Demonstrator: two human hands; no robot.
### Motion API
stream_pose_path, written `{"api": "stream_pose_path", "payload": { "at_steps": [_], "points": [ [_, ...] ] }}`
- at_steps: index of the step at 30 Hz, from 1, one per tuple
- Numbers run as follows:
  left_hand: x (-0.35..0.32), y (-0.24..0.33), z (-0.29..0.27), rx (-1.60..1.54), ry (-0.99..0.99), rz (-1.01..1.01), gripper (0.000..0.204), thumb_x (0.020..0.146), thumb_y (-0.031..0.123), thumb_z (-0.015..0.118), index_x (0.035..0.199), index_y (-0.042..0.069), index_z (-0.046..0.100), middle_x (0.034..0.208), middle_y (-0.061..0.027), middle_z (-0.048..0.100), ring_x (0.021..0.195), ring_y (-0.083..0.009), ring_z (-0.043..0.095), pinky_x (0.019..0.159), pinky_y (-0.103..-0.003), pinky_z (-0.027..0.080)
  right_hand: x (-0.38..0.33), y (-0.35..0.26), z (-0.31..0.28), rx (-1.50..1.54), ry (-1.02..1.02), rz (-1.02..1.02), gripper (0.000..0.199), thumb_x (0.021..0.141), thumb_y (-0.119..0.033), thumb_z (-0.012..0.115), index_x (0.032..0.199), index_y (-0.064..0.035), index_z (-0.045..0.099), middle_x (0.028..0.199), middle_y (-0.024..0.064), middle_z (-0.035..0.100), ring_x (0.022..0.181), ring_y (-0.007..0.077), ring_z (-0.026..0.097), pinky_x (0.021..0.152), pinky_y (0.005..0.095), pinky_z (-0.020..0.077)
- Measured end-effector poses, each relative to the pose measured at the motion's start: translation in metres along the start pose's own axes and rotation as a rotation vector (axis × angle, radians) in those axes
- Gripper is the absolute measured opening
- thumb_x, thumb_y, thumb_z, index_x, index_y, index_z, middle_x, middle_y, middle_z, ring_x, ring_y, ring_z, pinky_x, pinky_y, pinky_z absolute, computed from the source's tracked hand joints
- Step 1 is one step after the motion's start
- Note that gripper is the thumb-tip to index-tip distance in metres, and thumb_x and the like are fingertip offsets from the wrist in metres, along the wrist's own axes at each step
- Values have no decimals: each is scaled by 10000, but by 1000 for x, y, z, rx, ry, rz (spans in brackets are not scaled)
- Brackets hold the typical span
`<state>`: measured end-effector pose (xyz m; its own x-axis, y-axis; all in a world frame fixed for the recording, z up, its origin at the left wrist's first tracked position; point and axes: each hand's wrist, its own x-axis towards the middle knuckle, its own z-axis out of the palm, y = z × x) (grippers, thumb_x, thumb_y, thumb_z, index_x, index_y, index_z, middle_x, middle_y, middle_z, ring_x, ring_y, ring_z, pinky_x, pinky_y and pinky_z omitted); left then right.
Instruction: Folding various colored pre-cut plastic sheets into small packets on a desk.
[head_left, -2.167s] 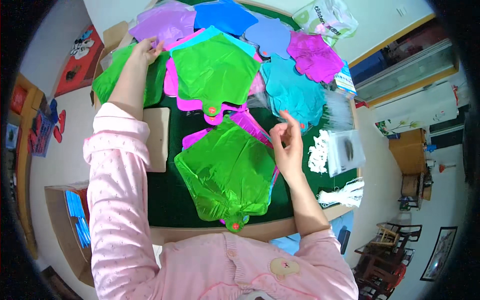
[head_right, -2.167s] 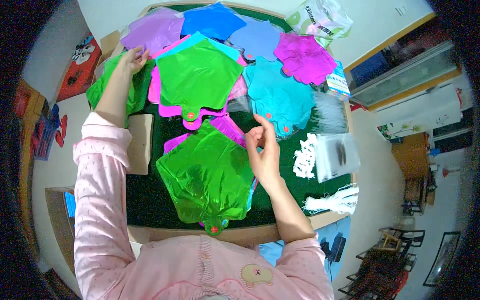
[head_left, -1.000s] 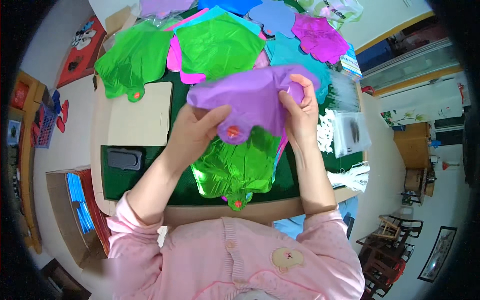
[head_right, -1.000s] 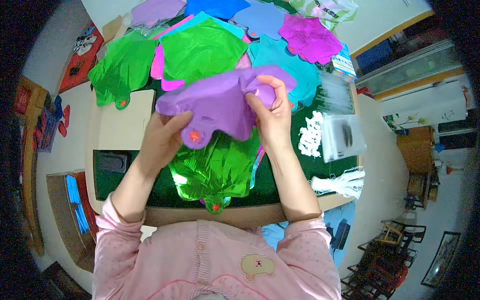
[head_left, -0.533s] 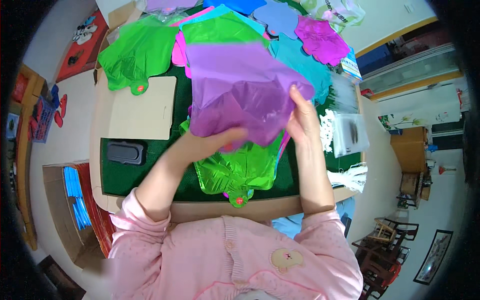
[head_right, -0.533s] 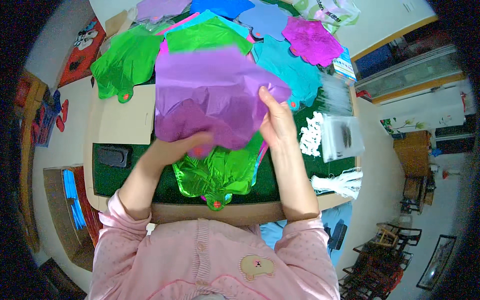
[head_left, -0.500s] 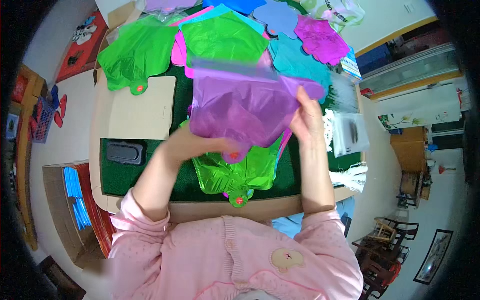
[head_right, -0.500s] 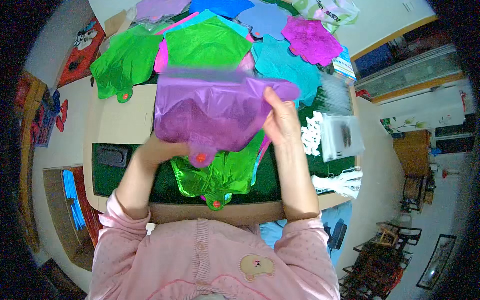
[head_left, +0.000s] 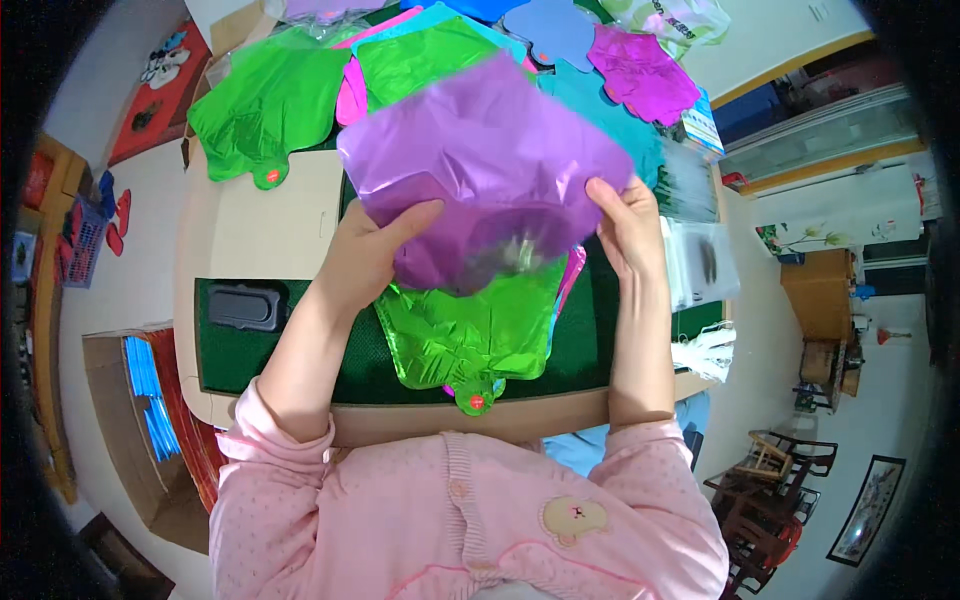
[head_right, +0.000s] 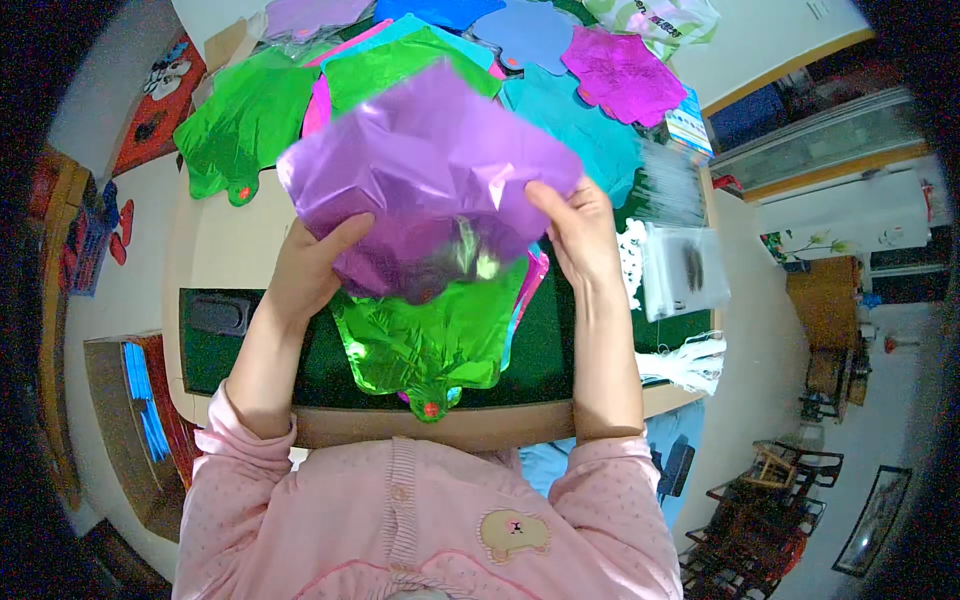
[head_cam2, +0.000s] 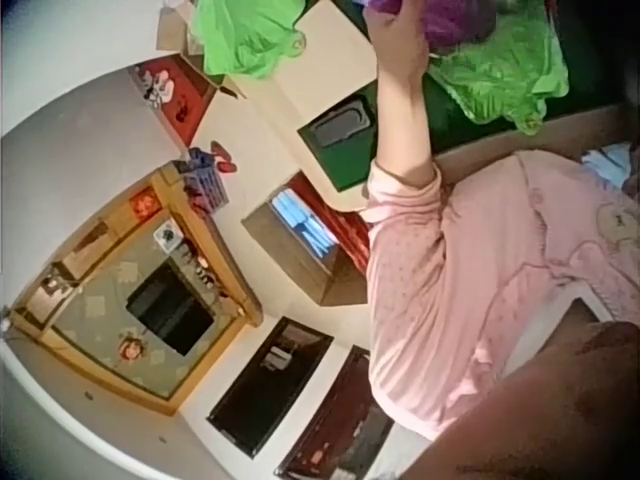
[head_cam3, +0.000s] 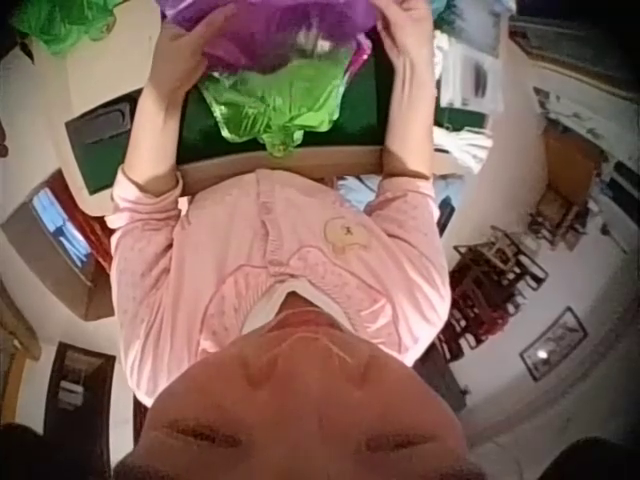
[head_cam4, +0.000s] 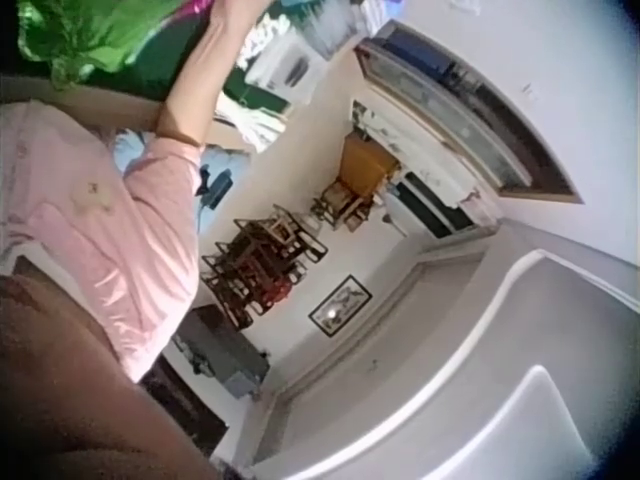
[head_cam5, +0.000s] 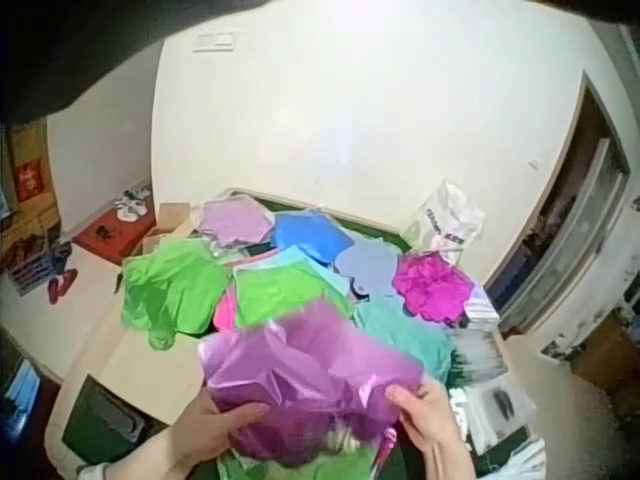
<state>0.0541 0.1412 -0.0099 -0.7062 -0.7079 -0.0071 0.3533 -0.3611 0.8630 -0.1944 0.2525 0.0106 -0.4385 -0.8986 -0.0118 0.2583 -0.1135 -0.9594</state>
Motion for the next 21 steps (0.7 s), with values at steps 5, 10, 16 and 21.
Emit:
{"api": "stream_pose_path", "payload": {
  "at_steps": [5,10,16,21],
  "points": [
    [2,-1,4,9,29,36,262,862,111,601,1095,-10,587,999,-30,624,895,-107,568,785,-260,449,2,5,1,-17,99,-115,224,850,-62,608,1069,-20,591,1013,82,643,869,144,614,785,283,487],
    [1,-4,6,-20,90,52,260,872,130,594,1085,-18,591,995,-31,626,886,-102,566,777,-253,448,2,10,5,-105,120,-148,185,902,-168,564,995,-20,622,968,66,652,836,110,605,744,250,476],
    [2,-6,7,-37,87,-1,271,890,173,577,1074,-26,597,972,-30,635,864,-92,569,770,-242,446,10,20,-4,-116,290,-154,138,908,-141,555,853,-45,638,809,-9,637,675,35,513,630,186,409],
    [2,-6,8,5,96,41,262,890,171,577,1060,-27,607,958,-33,644,835,-87,576,750,-237,451,16,29,-36,-303,281,-176,159,909,-147,553,796,-56,618,776,-17,627,635,27,488,605,184,396]
  ]
}}
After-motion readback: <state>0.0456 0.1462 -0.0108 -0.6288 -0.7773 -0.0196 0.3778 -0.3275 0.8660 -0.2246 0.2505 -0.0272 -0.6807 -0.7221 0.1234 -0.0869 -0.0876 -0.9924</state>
